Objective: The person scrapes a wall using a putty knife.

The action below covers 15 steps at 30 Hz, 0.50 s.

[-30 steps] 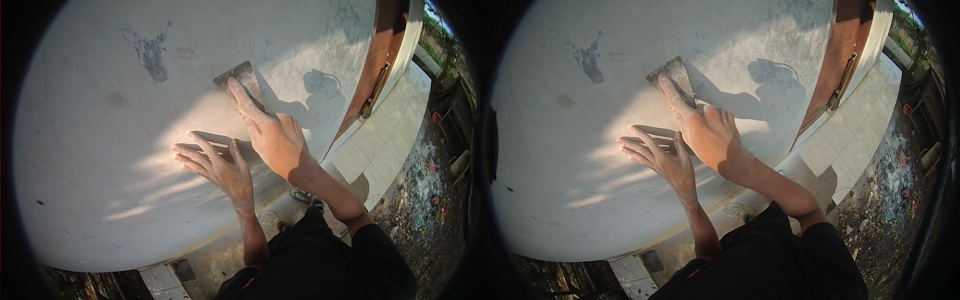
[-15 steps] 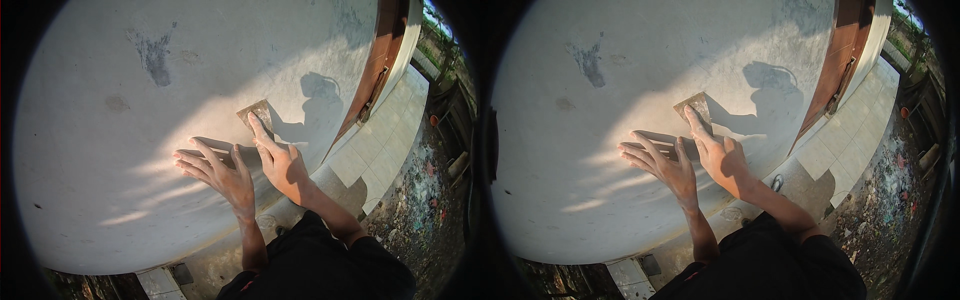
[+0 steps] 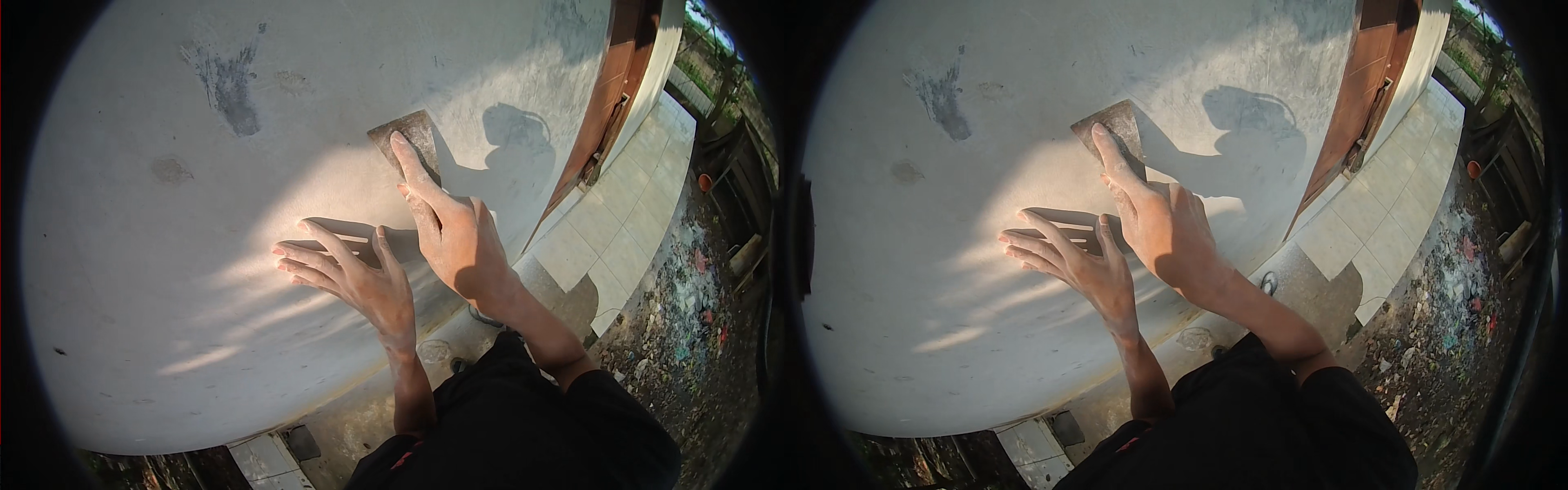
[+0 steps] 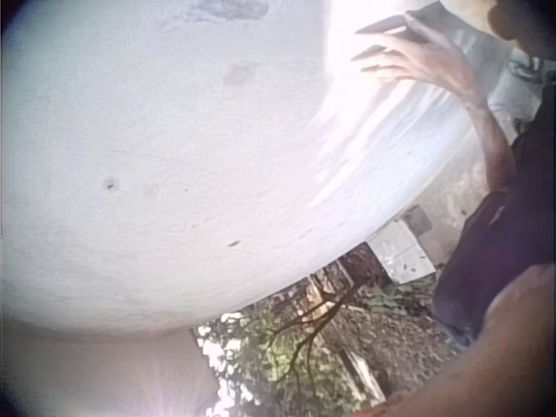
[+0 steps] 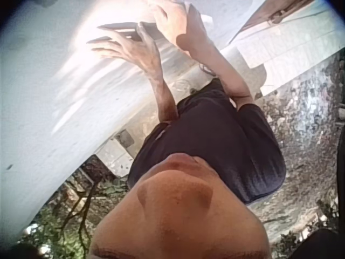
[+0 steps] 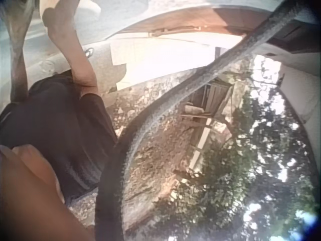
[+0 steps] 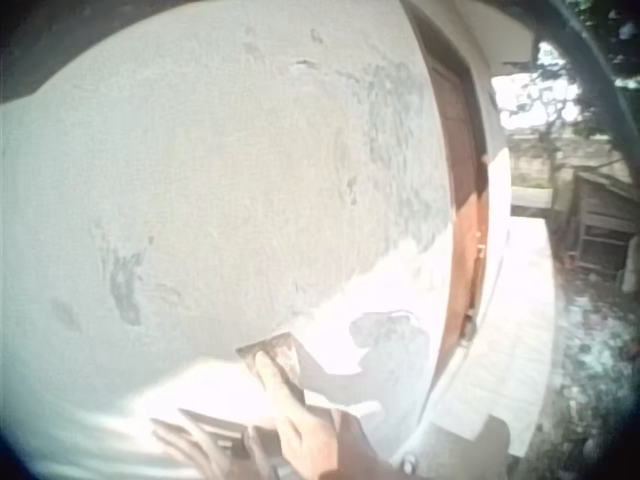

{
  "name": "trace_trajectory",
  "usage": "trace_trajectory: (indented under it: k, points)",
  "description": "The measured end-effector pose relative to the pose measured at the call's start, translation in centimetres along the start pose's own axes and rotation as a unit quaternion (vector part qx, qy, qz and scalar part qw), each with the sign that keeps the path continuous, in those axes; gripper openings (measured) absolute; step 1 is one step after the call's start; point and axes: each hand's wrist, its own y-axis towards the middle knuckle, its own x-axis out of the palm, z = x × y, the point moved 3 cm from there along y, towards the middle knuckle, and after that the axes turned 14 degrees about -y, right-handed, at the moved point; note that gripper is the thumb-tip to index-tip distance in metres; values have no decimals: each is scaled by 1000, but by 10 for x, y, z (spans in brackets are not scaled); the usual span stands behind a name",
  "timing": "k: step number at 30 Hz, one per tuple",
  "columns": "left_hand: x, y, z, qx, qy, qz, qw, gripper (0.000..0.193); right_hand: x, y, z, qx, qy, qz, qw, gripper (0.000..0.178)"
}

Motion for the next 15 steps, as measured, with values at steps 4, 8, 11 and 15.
trace_trajectory:
  k: [4, 8, 11, 15]
  points:
    - [2, -1, -4, -7, -7, -3, 1000, 88, 40, -20, 23, -144, -44, 118, 982, 59]
    - [-1, 1, -4, -6, 3, -4, 1000, 88, 35, -24, 17, -56, -9, 6, 998, 59]
    - [5, 4, -1, -5, -9, 4, 1000, 88, 43, -21, 23, -48, 8, 25, 999, 51]
    - [3, 6, -5, -11, -16, 4, 1000, 88, 40, -4, 12, -87, 29, 57, 994, 53]
